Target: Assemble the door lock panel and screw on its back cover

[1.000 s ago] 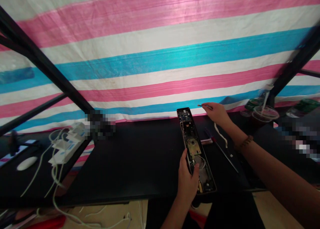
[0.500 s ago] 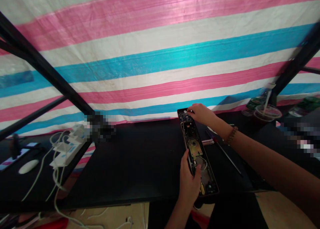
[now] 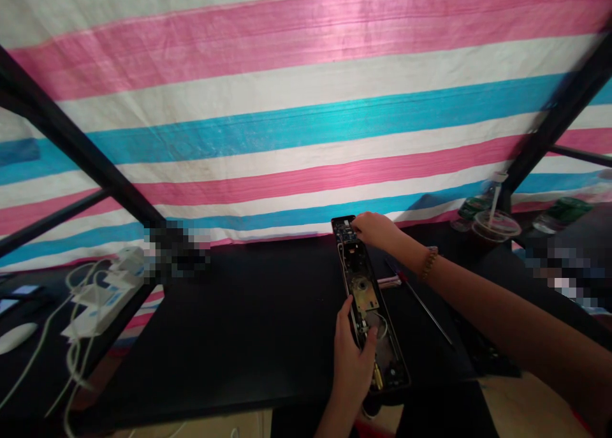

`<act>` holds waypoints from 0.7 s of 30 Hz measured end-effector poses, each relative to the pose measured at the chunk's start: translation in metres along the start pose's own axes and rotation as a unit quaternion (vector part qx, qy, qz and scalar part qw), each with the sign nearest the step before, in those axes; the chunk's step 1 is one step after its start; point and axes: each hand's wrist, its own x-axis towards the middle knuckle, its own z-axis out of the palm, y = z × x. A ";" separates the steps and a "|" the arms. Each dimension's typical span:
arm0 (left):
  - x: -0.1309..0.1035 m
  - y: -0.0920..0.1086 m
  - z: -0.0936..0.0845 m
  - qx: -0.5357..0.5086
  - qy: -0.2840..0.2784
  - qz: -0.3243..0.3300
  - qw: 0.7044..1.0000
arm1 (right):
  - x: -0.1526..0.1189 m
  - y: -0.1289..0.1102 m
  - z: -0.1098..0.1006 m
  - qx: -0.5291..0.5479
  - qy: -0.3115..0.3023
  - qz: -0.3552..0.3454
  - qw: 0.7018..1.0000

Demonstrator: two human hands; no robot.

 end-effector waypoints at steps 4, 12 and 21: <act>0.000 0.000 0.000 -0.001 -0.003 0.001 1.000 | -0.004 -0.008 0.007 -0.012 -0.012 -0.019 1.000; -0.002 0.003 0.000 -0.008 -0.002 -0.019 1.000 | -0.013 -0.013 0.019 -0.024 0.000 -0.035 0.999; -0.001 0.004 0.000 0.001 -0.012 -0.025 1.000 | -0.024 -0.022 0.025 -0.035 0.020 -0.054 0.998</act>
